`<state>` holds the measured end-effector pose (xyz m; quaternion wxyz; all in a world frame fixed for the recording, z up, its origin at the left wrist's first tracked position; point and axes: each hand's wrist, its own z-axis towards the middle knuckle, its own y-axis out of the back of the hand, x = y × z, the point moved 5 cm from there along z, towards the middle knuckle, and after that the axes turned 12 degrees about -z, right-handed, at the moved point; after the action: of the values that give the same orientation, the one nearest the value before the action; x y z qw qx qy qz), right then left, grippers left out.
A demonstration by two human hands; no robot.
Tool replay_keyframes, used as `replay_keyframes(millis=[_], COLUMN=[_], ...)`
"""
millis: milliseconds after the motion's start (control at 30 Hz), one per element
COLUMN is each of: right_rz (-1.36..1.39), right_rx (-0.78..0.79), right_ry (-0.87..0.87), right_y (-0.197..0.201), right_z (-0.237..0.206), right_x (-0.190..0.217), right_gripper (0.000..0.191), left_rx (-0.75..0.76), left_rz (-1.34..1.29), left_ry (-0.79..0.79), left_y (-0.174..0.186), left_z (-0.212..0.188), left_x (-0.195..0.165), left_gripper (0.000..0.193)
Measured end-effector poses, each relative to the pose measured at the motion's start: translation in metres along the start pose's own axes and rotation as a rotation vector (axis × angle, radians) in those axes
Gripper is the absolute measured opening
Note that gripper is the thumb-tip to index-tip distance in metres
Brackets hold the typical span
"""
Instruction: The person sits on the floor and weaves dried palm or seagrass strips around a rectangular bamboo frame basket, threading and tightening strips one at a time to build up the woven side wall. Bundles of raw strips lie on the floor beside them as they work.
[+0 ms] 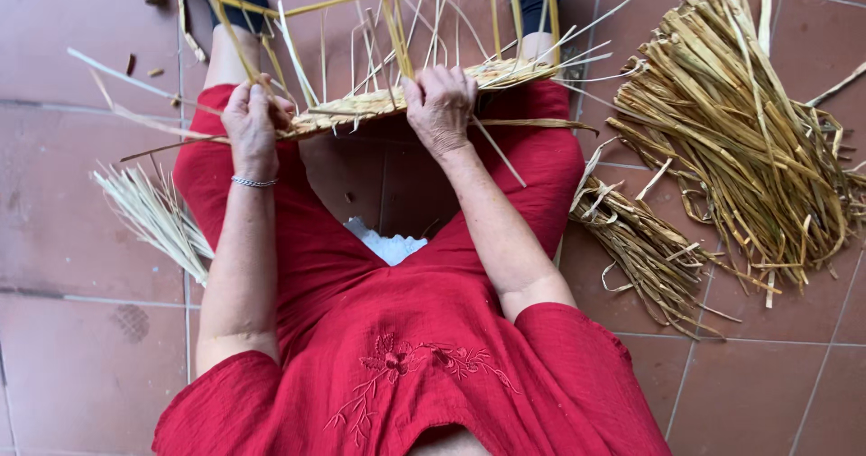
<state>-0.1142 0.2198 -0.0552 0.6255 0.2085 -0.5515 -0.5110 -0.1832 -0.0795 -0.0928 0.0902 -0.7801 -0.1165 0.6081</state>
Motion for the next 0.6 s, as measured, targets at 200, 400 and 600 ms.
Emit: replay_keyframes(millis=[200, 400, 600], right_rz=[-0.098, -0.172, -0.086], right_rx=[-0.074, -0.134, -0.131], right_ry=[0.134, 0.250, 0.365], right_y=[0.006, 0.002, 0.027], right_z=[0.008, 0.020, 0.024], right_x=[-0.002, -0.004, -0.006], right_gripper=[0.030, 0.027, 0.018], left_rx=[-0.150, -0.129, -0.088], left_rz=[0.919, 1.229, 1.305], left_ry=[-0.622, -0.686, -0.370], left_y=[-0.015, -0.029, -0.029], left_z=[-0.004, 0.009, 0.042], left_x=[-0.018, -0.032, -0.031], left_gripper=[0.012, 0.015, 0.026])
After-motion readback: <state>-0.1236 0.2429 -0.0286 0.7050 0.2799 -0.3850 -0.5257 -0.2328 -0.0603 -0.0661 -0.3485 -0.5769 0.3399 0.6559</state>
